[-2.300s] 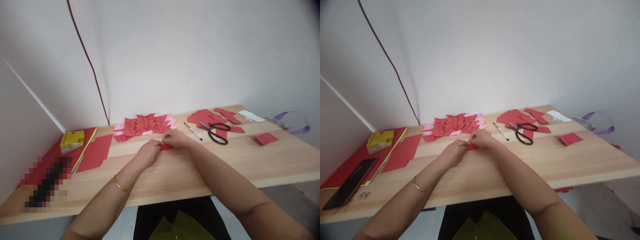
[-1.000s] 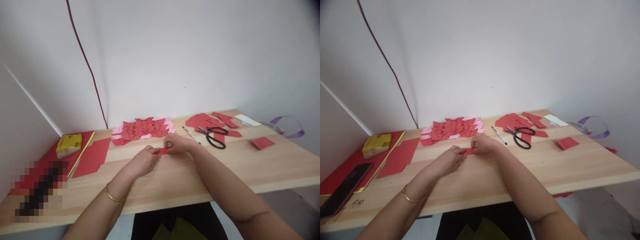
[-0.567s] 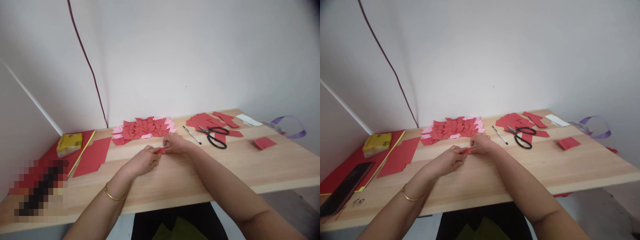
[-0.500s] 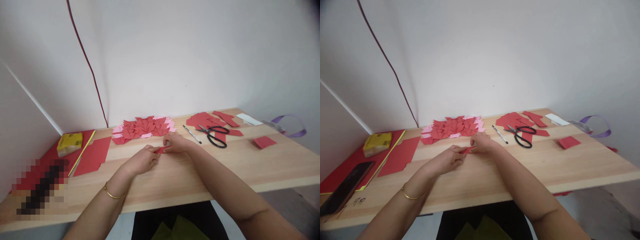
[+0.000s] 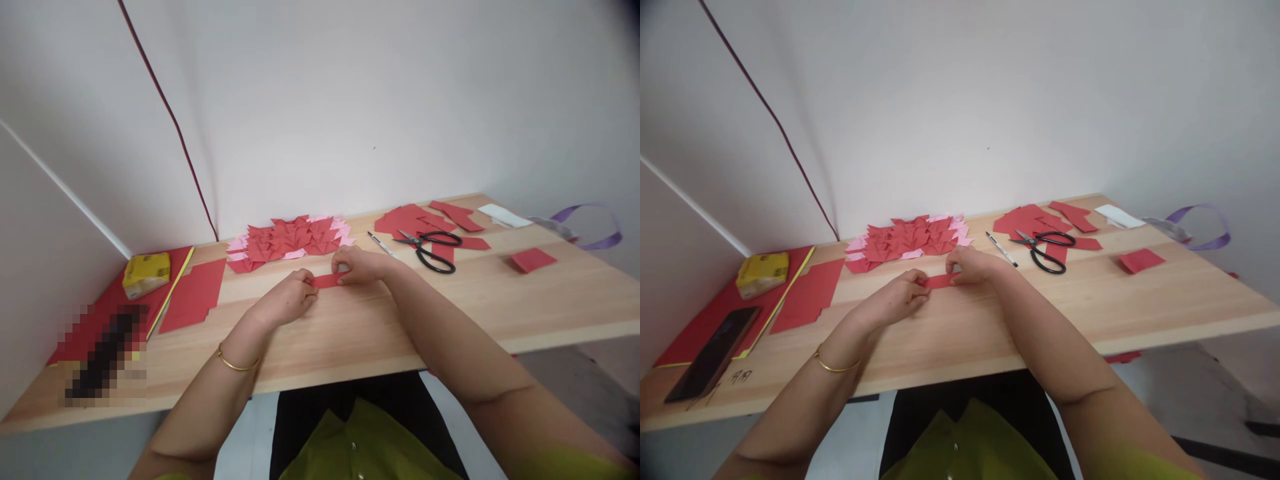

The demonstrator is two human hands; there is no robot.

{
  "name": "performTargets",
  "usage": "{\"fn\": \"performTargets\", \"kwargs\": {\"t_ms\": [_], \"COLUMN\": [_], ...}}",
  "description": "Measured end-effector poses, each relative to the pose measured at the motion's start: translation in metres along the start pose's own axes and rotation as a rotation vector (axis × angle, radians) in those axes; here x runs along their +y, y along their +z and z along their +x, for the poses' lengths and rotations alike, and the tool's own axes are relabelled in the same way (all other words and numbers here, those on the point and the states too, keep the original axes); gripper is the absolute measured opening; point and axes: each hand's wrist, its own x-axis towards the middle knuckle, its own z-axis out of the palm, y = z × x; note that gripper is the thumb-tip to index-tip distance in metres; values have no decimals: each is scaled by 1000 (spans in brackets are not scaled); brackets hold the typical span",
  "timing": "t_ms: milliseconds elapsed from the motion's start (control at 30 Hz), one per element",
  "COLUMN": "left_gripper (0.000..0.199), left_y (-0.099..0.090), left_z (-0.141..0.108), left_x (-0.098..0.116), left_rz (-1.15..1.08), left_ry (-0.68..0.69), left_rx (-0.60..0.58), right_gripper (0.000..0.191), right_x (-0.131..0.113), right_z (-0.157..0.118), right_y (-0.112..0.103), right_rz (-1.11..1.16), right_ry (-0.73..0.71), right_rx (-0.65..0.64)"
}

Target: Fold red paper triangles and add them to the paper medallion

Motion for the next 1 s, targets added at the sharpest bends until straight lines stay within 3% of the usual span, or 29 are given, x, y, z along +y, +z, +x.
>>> {"fn": "performTargets", "kwargs": {"t_ms": [533, 800, 1000], "left_gripper": [26, 27, 27], "left_y": [-8, -7, -7], "left_z": [2, 2, 0], "left_x": [-5, 2, -4], "left_rz": [-72, -24, 32], "left_ry": [4, 12, -15], "left_rx": [-32, -23, 2], "right_gripper": [29, 40, 34], "right_x": [4, -19, -10], "right_z": [-3, 9, 6], "right_y": [-5, 11, 6], "right_rz": [48, -45, -1], "right_ry": [-16, 202, 103], "right_rx": [-20, 136, 71]}}
